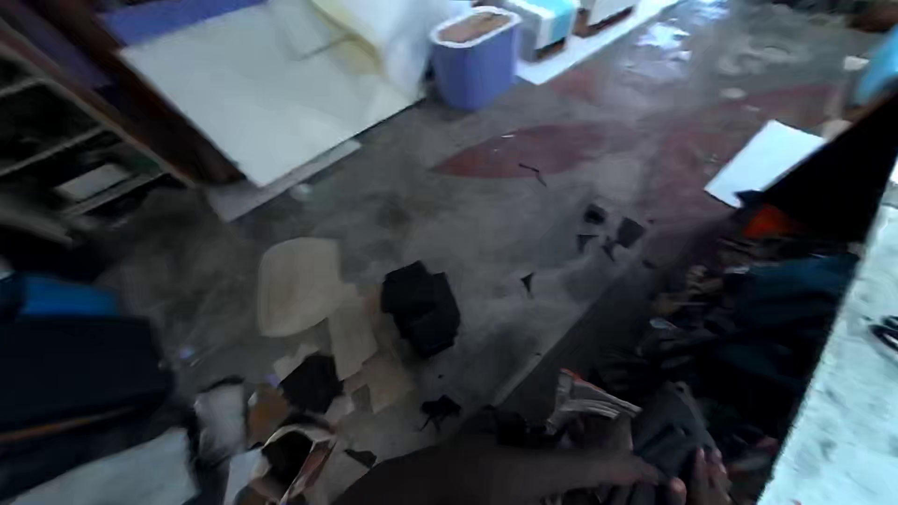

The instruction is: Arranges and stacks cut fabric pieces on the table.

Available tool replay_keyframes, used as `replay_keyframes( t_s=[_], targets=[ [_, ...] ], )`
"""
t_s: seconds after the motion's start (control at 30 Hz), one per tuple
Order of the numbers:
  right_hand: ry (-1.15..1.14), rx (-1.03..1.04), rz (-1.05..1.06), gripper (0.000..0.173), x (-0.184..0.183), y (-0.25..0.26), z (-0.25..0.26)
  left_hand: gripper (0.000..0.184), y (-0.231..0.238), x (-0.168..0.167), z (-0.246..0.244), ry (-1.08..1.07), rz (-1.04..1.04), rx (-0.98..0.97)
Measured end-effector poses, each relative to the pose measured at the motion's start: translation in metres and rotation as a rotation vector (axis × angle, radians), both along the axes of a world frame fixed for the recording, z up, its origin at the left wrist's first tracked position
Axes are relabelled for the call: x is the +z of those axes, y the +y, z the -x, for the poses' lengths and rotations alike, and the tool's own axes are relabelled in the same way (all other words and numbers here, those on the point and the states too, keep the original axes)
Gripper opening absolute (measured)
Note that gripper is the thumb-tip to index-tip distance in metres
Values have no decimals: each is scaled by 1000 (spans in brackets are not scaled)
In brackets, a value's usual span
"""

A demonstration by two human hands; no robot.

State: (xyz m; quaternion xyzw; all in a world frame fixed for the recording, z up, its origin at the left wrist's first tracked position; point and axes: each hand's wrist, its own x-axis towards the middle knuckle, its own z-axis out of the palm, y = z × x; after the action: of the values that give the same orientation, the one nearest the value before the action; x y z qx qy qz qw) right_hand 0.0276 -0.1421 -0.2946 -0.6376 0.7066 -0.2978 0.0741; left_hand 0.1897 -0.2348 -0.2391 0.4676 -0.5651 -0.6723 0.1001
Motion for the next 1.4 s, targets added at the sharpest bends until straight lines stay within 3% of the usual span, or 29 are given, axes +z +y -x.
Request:
replay_keyframes(
  t_s=[0.1,0.2,0.27,0.33,0.37,0.4,0.43,0.5,0.6,0.77,0.8,0.87,0.9,1.0,1.13,1.27,1.4],
  targets=[
    [-389,193,-76,71,-35,-5,-39,89,32,-13,-71,52,-199,374],
    [-744,157,-213,71,-41,4,-107,83,65,-33,-138,69,-202,667],
    [-966,89,-437,58,-5,16,-159,83,89,-41,-172,74,-169,818],
    [-1174,-133,-882,42,70,11,-208,81,107,-41,-198,75,-158,911],
    [-1272,-229,-1081,39,83,5,-216,80,114,-39,-209,86,-157,939],
    [-1478,114,-882,42,31,24,-202,77,121,-36,-220,109,-159,963],
    [-1524,240,-837,44,-2,27,-200,75,127,-34,-230,143,-166,985],
    [-1453,278,-877,51,-25,19,-199,72,136,-27,-245,218,-189,1024],
    [-1423,195,-793,63,-29,9,-202,64,139,-22,-262,352,-237,1052],
    [-1603,330,-661,55,6,19,-237,58,124,-22,-294,450,-274,890],
    [-1577,373,-646,48,8,22,-243,60,121,-25,-301,419,-268,851],
    [-1586,302,-719,35,24,26,-264,63,116,-33,-316,339,-268,802],
    [-1596,277,-789,37,29,23,-272,63,114,-38,-324,317,-280,799],
    [-1466,253,-868,42,5,14,-282,64,115,-48,-344,289,-299,810],
    [-1362,162,-877,37,-14,7,-298,64,115,-52,-363,315,-303,801],
    [-1351,89,-805,40,-13,5,-295,65,100,-47,-363,371,-325,732],
    [-1385,-37,-661,44,-3,20,-266,60,71,-36,-328,360,-309,577]
  ],
)
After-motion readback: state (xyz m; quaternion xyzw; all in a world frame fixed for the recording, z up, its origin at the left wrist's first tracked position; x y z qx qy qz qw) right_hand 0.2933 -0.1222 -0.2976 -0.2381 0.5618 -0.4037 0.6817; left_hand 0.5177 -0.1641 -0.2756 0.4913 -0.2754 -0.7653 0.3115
